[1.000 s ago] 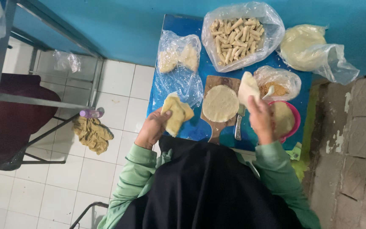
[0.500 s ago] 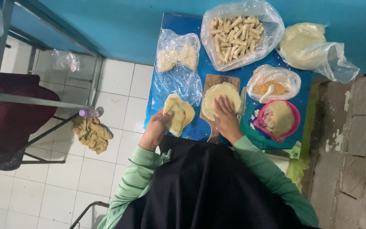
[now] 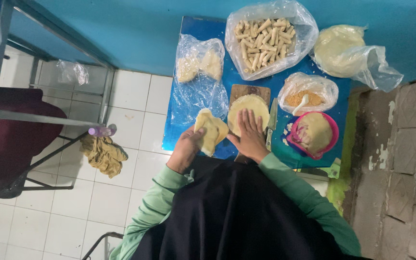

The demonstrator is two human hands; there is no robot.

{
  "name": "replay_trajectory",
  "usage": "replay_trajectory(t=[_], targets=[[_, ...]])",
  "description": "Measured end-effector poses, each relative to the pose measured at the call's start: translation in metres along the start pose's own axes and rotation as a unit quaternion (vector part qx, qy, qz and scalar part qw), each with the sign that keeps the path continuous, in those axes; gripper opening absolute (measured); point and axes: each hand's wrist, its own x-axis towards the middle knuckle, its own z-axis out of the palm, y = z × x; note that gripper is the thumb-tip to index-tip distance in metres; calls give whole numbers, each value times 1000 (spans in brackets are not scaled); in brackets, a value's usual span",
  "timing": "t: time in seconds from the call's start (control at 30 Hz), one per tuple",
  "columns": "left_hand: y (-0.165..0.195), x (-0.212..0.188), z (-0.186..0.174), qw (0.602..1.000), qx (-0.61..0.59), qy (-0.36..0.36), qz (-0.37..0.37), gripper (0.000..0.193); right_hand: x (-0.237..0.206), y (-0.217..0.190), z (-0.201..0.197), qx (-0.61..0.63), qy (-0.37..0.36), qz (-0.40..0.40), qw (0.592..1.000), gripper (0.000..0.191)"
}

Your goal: The person shapes pieces of soft dough by hand, stretching and flattening them over a round dough base on a small wooden board. They then use a knife to cut the flattened dough, set pieces aside, and continue shaping additional dough pieces on the board.

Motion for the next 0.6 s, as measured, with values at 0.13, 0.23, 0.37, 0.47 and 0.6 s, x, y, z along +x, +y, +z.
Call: replay_trajectory(t=[0.13, 0.23, 0.37, 0.47, 0.6], targets=[[-19, 10, 10, 995, -94, 13, 29, 40, -3, -14, -28, 95, 93, -36, 991, 79], [-35, 16, 18, 990, -105, 20, 89, 39, -15, -37, -51, 148, 163, -69, 973, 59], [-44, 19, 28, 990, -99, 10, 96, 42, -16, -64, -77, 190, 193, -117, 955, 34], [-45, 17, 36, 986, -143, -36, 82, 46, -15, -83, -87, 205, 162, -115, 958, 30], [-34, 11, 46, 974, -177, -117, 82, 56, -15, -84, -99, 247, 147, -54, 956, 16]])
